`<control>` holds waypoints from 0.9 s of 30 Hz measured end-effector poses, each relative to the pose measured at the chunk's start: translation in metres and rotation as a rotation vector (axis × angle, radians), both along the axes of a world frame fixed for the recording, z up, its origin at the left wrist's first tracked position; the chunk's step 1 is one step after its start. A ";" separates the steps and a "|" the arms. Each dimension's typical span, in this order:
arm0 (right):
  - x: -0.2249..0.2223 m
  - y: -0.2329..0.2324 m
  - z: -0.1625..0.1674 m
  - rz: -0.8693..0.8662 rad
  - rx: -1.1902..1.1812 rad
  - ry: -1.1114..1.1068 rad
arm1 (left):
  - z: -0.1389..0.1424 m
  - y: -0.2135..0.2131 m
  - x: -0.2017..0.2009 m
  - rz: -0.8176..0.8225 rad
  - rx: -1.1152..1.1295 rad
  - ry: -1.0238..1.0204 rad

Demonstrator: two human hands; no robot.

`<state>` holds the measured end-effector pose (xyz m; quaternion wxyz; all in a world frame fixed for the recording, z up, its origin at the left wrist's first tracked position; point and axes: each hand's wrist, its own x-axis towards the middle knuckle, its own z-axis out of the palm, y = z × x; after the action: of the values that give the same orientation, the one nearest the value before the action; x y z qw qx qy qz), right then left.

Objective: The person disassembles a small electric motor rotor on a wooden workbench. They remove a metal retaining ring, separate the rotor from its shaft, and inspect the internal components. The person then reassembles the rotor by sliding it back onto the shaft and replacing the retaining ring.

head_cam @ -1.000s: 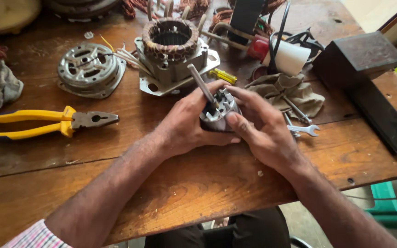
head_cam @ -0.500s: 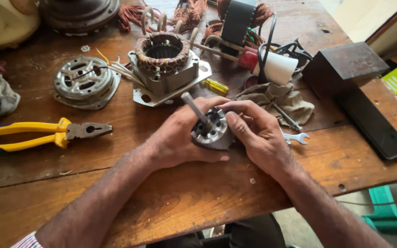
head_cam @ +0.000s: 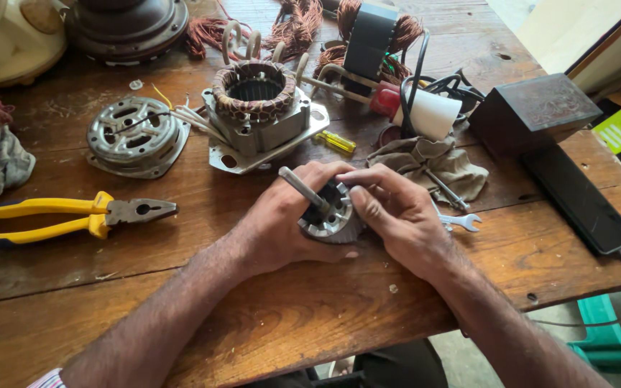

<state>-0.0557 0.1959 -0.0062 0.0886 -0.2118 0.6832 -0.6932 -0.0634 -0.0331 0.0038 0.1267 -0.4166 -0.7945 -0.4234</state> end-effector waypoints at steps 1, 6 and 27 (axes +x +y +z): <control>0.001 0.000 0.000 0.037 0.008 0.053 | 0.000 0.000 0.000 -0.007 0.009 0.001; 0.008 -0.004 0.003 -0.012 0.029 0.203 | -0.002 0.002 0.000 0.038 0.004 0.021; 0.033 -0.023 0.031 -0.468 0.385 0.725 | -0.001 0.005 0.004 0.107 -0.005 0.096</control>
<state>-0.0230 0.1732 0.0246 -0.2767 -0.2601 0.8156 -0.4366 -0.0590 -0.0279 0.0024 0.1861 -0.3936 -0.8098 -0.3934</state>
